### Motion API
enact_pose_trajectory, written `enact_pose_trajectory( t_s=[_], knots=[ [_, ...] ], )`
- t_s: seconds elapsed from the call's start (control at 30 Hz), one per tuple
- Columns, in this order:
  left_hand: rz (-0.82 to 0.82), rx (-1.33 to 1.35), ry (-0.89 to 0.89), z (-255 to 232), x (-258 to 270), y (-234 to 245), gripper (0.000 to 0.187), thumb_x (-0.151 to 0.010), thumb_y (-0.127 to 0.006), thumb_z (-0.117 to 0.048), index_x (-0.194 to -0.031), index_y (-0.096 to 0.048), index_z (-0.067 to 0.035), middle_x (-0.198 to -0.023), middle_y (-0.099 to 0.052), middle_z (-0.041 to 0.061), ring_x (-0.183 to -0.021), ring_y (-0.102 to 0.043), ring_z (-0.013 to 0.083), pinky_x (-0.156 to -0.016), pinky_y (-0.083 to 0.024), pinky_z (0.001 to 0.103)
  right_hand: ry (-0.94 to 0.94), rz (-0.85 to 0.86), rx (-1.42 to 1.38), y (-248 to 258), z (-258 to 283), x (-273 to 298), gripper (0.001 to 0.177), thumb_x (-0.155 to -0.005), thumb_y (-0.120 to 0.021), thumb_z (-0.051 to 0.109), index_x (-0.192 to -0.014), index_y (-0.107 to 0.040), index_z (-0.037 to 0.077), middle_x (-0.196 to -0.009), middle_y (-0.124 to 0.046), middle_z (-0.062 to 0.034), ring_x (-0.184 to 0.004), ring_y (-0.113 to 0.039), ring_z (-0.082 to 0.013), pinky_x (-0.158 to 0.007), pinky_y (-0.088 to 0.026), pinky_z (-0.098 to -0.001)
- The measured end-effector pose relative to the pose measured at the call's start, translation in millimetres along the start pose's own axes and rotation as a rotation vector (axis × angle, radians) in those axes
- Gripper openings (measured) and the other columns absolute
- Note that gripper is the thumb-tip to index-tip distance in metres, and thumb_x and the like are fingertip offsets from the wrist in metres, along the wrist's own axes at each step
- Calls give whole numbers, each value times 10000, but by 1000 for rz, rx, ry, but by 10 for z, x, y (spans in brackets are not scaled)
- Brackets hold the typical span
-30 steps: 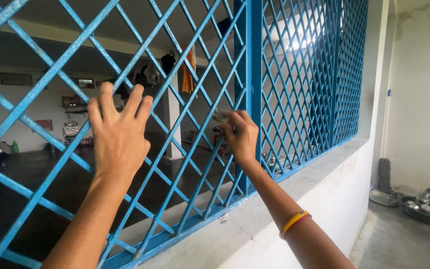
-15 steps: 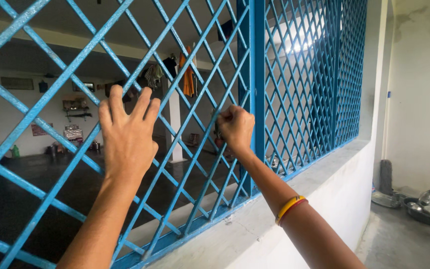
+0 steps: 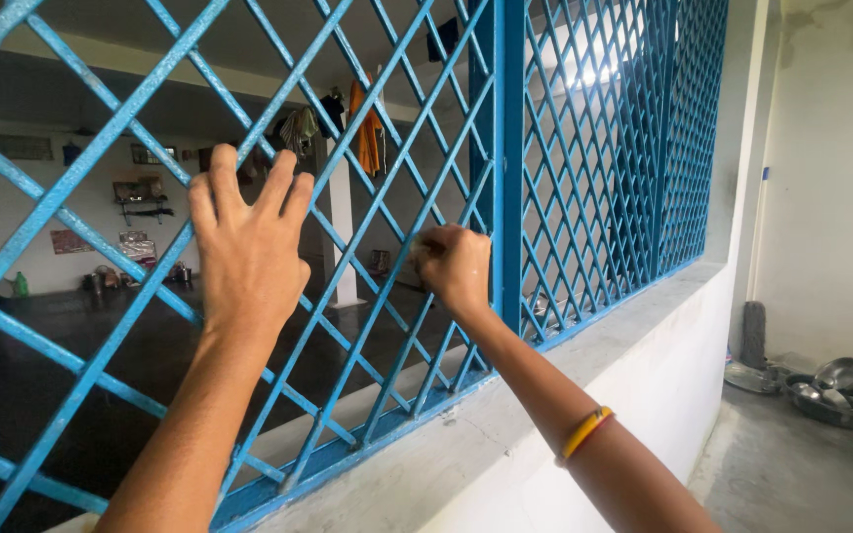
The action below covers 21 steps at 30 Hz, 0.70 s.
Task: The person scrubs a blue metal window grille with a cloth, repeatedly dipping it into a bucket of water and wringing it out. They wipe the grille and the adjacent white wall, moving along the length of the window.
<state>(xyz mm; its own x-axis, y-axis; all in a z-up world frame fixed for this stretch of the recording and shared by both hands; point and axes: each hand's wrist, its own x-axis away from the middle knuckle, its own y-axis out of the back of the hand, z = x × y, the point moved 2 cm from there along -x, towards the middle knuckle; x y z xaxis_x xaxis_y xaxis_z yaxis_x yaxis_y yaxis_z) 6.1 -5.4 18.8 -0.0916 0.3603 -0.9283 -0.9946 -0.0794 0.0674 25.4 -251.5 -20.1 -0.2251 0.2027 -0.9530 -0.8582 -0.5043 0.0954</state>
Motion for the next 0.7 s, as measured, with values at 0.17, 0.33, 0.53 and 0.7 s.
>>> enact_pose_trajectory(
  t_s=[0.17,0.33,0.53,0.7],
  knots=[
    [-16,9,2,2,29,16,956,-612,-839,-475,-1509,-558,-301,-1597,-439,-57,-1412,-305,391,-1118,-303,501,-21,24,149,-22,-122,231,125,-804,-805,73,-851,-732,-18,-820,-749,-145,-680,-734,-227,-628,-576,-341],
    [-27,56,21,-11,27,24,976,-572,-844,-498,-1483,-565,-291,-1575,-447,-44,-1408,-310,403,-1131,-290,526,-29,-18,57,-108,-87,108,176,-732,-808,45,-883,-725,9,-872,-744,-133,-736,-734,-202,-664,-590,-319],
    [-36,19,13,3,19,-7,922,-635,-825,-438,-1507,-558,-300,-1603,-436,-58,-1418,-303,398,-1152,-276,513,-8,-30,108,-114,-189,203,203,-725,-848,67,-828,-701,-28,-813,-690,-146,-683,-703,-229,-619,-570,-355],
    [-16,7,11,-5,41,25,945,-624,-822,-472,-1511,-546,-300,-1605,-428,-55,-1412,-295,402,-1151,-270,520,-44,110,60,-69,-90,580,133,-782,-819,90,-858,-738,17,-867,-683,-100,-664,-689,-187,-586,-585,-318]
  ],
)
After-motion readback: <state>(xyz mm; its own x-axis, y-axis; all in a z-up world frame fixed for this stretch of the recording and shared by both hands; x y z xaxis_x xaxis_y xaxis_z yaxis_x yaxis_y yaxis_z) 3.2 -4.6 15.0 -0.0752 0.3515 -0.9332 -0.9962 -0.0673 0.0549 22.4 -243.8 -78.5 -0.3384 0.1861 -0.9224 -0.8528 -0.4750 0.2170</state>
